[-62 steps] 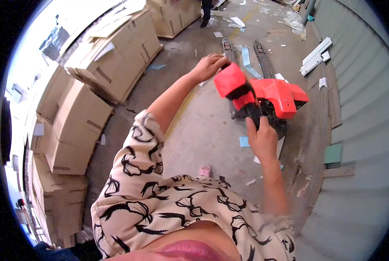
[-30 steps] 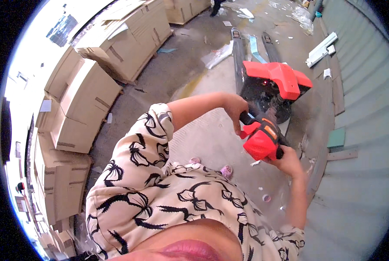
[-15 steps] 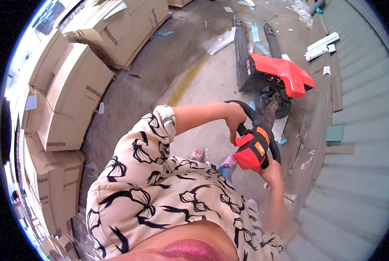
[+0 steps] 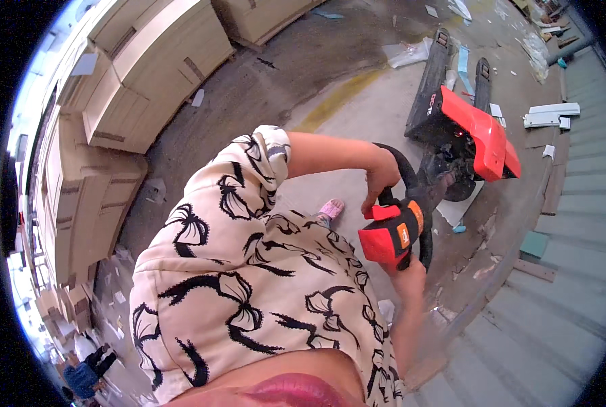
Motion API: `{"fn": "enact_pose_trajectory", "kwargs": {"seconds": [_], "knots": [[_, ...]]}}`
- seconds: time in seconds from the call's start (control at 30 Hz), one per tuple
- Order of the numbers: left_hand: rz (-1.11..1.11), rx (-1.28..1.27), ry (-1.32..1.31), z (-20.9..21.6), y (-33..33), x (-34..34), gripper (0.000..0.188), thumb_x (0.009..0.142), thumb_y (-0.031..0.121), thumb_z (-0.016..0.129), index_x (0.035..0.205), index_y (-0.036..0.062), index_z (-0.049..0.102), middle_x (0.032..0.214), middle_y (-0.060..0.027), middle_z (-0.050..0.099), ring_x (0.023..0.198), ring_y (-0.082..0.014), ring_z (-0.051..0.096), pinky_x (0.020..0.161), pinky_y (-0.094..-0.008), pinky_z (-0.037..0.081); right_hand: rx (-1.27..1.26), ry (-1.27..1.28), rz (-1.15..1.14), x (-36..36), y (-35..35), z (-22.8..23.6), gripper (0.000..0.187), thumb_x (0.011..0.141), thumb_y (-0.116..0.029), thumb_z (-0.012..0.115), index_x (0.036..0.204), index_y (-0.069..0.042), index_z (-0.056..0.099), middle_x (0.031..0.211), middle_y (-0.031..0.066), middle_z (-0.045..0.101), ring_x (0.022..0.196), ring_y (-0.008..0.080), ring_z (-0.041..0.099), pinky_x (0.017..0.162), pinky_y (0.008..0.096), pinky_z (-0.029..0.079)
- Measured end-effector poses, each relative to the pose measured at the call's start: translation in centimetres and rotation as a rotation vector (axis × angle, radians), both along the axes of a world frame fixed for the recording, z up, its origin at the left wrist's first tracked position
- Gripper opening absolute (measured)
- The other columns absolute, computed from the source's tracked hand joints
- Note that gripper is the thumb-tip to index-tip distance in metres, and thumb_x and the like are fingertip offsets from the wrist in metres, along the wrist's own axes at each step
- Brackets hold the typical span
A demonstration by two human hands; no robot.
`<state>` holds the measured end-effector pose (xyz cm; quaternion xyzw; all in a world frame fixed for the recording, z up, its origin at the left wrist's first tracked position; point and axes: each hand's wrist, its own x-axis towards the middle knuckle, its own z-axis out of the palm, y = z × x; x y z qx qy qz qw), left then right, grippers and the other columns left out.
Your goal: The person touches a wooden crate, then takes hold of the handle of an electric pallet jack and steers it while walking along the warehouse floor.
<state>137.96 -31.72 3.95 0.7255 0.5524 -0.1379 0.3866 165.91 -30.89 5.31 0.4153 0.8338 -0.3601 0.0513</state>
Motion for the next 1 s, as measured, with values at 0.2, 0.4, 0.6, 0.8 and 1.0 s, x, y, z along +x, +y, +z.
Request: {"fn": "enact_pose_trajectory", "kwargs": {"seconds": [0.2,0.4,0.6,0.8,1.0], "knots": [[0.027,-0.006,0.043,-0.7,-9.7,1.1,0.068,0.043,0.062,0.079,0.079,0.0059,0.071,0.081,-0.0139,0.067,0.078,-0.0291,0.064,0.073,-0.0369,0.048,0.026,0.002,0.112,1.8,-7.6,-0.7,0.056,0.058,-0.046,0.082,0.082,0.001,0.063,0.077,0.0194,0.065,0.078,0.0348,0.065,0.067,0.0403,0.051],[0.054,-0.072,0.047,3.0,-17.3,3.7,0.06,0.045,0.059,0.081,0.072,0.0074,0.067,0.074,-0.012,0.066,0.073,-0.0267,0.062,0.066,-0.0357,0.046,-0.033,0.049,0.113,4.5,-14.5,1.0,0.061,0.058,-0.056,0.079,0.077,-0.001,0.061,0.074,0.0186,0.065,0.074,0.0352,0.065,0.067,0.042,0.051],[0.038,-0.037,0.047,6.0,-24.2,3.6,0.057,0.048,0.057,0.081,0.071,0.0067,0.066,0.072,-0.0128,0.065,0.072,-0.0279,0.062,0.065,-0.0367,0.046,0.011,0.012,0.093,4.4,-21.9,3.2,0.044,0.064,-0.041,0.076,0.081,-0.003,0.063,0.075,0.0186,0.064,0.075,0.0357,0.064,0.068,0.0424,0.05],[-0.034,0.185,-0.079,6.1,-31.3,2.5,0.063,0.048,0.065,0.077,0.069,0.0068,0.065,0.068,-0.0145,0.063,0.07,-0.0311,0.063,0.064,-0.0383,0.048,0.011,0.041,0.021,4.1,-29.0,4.6,0.045,0.058,-0.033,0.082,0.078,0.003,0.063,0.07,0.0213,0.062,0.068,0.035,0.064,0.064,0.0387,0.05],[-0.107,0.235,-0.145,7.7,-37.8,0.8,0.063,0.048,0.065,0.077,0.064,0.0064,0.06,0.062,-0.0121,0.06,0.064,-0.0302,0.061,0.059,-0.038,0.047,-0.017,0.043,-0.062,3.5,-37.2,5.3,0.041,0.06,-0.032,0.081,0.081,-0.002,0.064,0.073,0.0188,0.064,0.07,0.0329,0.064,0.066,0.0387,0.05]]}}
